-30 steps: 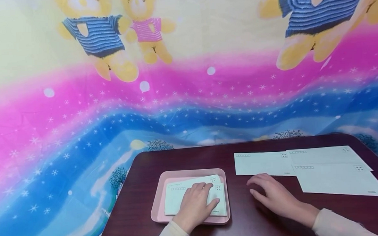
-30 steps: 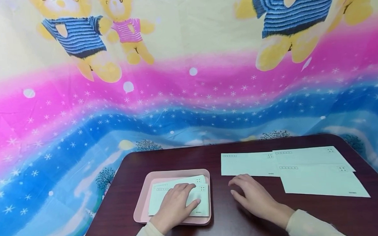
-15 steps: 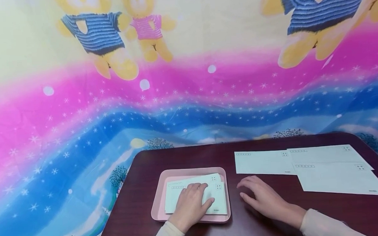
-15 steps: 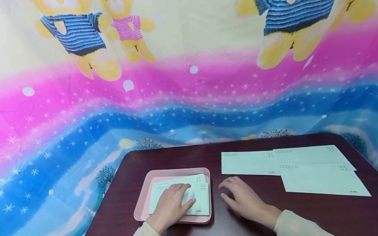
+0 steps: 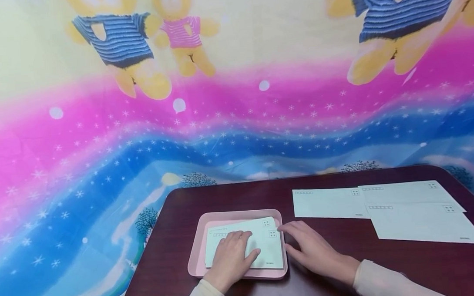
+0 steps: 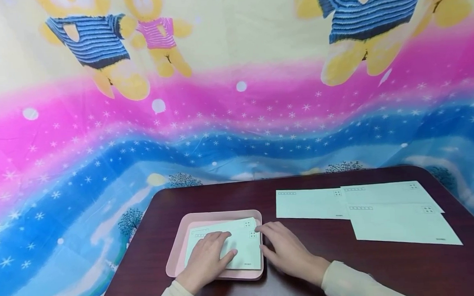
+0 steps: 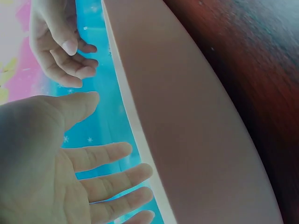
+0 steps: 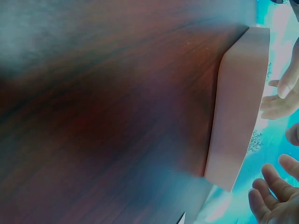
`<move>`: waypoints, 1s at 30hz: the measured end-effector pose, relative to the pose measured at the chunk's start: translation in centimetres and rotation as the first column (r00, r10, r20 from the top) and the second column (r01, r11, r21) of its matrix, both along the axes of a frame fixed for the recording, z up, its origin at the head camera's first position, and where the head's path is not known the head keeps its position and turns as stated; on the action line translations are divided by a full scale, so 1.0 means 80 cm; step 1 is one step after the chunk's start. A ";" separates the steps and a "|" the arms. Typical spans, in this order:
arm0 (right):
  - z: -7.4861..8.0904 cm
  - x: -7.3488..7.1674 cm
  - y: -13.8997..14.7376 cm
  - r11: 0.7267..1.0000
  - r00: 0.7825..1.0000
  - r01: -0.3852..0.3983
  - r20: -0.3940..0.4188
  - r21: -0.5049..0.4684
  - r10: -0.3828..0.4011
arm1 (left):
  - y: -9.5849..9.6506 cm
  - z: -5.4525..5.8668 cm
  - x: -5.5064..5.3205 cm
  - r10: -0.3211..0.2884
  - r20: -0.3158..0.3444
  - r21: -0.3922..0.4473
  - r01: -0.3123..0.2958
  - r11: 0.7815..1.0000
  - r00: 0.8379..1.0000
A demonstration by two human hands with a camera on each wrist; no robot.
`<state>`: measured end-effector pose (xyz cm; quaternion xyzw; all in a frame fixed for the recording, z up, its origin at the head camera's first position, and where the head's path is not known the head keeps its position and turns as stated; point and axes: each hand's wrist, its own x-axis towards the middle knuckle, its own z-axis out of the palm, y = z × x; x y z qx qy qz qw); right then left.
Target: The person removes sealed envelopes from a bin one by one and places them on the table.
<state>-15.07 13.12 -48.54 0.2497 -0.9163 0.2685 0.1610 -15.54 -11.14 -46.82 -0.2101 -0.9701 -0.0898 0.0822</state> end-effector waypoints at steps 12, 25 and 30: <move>-0.004 -0.012 -0.029 0.999 0.999 -0.042 -0.006 0.018 0.042 | -0.013 -0.003 -0.005 0.018 -0.048 0.023 -0.017 1.000 0.999; -0.009 -0.021 -0.060 0.991 0.994 -0.096 0.054 0.092 0.091 | -0.033 -0.009 -0.009 0.048 -0.036 0.031 -0.046 0.998 0.998; -0.011 -0.029 -0.067 0.983 0.992 -0.113 0.068 0.146 0.104 | -0.038 -0.010 -0.011 0.057 -0.048 0.033 -0.056 0.998 0.997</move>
